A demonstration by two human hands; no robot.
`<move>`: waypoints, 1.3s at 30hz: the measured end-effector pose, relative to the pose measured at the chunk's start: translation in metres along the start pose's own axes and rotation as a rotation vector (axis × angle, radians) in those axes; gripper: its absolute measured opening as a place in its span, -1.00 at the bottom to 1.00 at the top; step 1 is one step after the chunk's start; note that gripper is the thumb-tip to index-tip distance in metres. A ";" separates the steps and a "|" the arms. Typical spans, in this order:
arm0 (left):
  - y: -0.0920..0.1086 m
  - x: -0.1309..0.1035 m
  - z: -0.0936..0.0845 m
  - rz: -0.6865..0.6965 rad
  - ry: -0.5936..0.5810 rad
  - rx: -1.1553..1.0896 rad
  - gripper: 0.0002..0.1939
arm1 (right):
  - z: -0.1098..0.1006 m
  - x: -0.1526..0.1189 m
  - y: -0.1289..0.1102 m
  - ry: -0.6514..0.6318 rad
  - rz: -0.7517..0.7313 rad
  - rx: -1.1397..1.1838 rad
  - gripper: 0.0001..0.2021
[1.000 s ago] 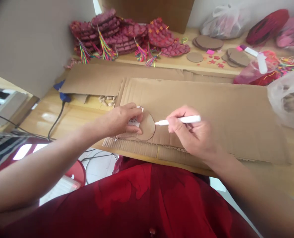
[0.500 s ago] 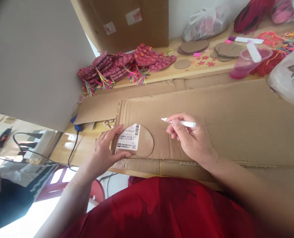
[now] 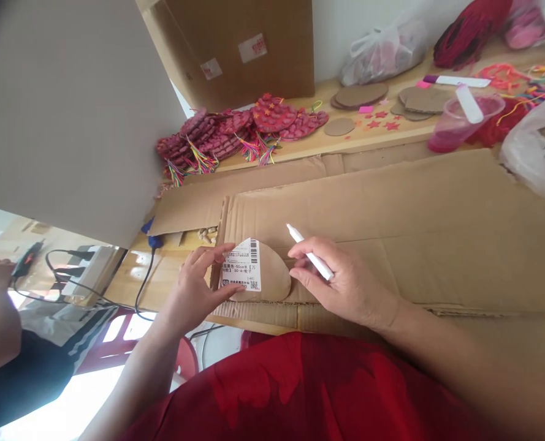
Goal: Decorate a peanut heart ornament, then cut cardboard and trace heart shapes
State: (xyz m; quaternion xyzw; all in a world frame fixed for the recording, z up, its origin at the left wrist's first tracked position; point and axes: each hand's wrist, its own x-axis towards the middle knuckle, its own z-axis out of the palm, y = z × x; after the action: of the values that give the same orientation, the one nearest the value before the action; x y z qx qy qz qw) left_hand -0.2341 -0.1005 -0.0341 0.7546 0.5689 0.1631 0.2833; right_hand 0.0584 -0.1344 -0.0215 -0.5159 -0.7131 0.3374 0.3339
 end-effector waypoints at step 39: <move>-0.065 -0.028 -0.052 -0.402 0.594 -1.032 -0.66 | 0.008 0.000 0.001 0.025 0.256 0.147 -0.81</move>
State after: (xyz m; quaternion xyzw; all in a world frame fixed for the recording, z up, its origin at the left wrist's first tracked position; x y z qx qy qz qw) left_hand -0.3216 -0.1025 -0.0310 0.3215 0.6020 0.5631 0.4660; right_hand 0.0524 -0.1353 -0.0263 -0.5808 -0.6107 0.4221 0.3339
